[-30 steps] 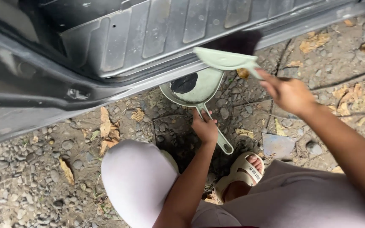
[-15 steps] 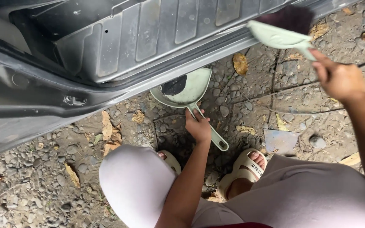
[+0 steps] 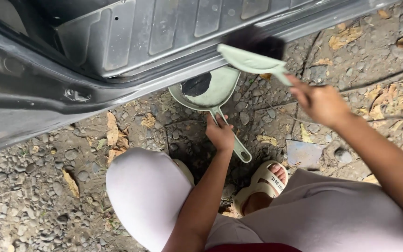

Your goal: Sweeping dirt and debris from the car door sill and interior floor using a hand brush and dustpan.

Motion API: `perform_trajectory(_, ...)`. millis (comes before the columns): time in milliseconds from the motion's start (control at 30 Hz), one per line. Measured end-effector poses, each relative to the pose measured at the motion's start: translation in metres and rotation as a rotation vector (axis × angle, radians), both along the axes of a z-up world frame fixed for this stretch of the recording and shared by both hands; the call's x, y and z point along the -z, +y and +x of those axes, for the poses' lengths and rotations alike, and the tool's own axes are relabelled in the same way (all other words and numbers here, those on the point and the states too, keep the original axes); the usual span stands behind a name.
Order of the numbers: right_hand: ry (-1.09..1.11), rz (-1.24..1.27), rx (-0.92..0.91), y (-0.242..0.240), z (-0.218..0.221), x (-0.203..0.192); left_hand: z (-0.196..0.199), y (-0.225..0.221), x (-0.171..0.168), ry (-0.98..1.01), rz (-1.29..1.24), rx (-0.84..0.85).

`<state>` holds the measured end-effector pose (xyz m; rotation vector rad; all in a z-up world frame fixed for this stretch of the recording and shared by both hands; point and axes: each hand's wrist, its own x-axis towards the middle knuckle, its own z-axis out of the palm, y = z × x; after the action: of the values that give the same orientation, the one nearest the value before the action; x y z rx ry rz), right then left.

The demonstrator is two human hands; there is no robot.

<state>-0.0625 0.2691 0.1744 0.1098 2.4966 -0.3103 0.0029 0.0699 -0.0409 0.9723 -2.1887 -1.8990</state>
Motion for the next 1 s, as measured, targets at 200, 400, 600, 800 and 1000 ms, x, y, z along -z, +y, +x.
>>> perform_trajectory(200, 0.038, -0.080, -0.089, -0.021, -0.002, -0.006, -0.003, -0.008, 0.006, 0.003, -0.077, -0.031)
perform_trajectory(400, 0.324, -0.288, -0.009, 0.070, 0.002, 0.005, -0.003, -0.018, 0.010, -0.084, -0.050, -0.050)
perform_trajectory(600, 0.473, -0.175, -0.080, 0.100, 0.008, 0.002, -0.001, -0.019, -0.002, -0.067, 0.036, -0.055)
perform_trajectory(800, 0.327, -0.137, -0.300, 0.028, 0.003, 0.012, 0.000, -0.021, -0.018, -0.032, 0.027, -0.046)
perform_trajectory(1000, 0.118, -0.050, -0.267, -0.059, -0.008, -0.017, 0.003, -0.026, -0.015, -0.007, -0.031, -0.047)
